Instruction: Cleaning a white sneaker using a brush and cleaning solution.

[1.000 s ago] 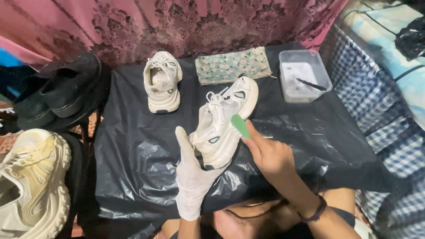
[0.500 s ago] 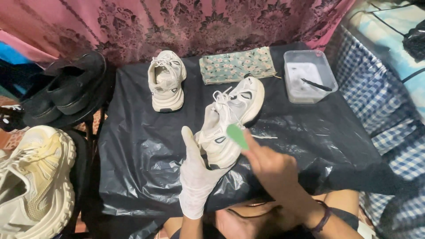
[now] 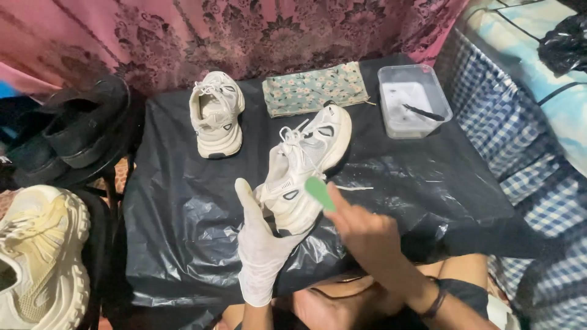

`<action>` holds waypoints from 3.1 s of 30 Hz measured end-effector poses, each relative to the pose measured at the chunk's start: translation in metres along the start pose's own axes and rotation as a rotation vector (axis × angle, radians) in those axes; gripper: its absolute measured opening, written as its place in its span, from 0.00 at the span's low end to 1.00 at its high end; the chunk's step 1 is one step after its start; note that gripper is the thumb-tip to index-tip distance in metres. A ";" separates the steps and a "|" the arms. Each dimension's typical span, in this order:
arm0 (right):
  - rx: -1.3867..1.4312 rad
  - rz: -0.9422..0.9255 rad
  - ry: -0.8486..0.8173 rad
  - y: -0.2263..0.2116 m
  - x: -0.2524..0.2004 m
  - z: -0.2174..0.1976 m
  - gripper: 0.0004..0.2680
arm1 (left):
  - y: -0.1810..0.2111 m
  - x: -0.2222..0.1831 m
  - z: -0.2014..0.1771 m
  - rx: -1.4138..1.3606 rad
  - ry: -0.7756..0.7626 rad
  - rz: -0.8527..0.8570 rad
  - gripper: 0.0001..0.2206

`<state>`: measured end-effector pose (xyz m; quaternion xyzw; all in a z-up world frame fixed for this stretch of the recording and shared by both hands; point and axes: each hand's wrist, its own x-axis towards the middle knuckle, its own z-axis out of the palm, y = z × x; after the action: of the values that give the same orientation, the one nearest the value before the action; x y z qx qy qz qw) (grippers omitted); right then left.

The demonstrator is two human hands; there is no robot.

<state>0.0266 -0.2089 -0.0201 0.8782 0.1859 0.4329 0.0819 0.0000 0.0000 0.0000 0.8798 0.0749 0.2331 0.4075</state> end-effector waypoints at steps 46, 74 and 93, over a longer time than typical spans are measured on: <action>0.356 -0.078 -0.010 -0.014 0.004 -0.036 0.19 | 0.000 0.002 0.000 -0.135 0.000 0.052 0.67; 0.482 0.006 -0.144 -0.035 -0.015 -0.044 0.21 | -0.001 -0.004 -0.004 -0.117 -0.055 -0.017 0.62; 0.639 0.001 -0.246 -0.035 -0.009 -0.039 0.21 | -0.009 0.002 0.003 -0.110 0.023 0.093 0.56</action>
<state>-0.0186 -0.1814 -0.0135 0.9052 0.3007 0.2437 -0.1758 0.0039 0.0046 -0.0082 0.8558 0.0254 0.2656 0.4432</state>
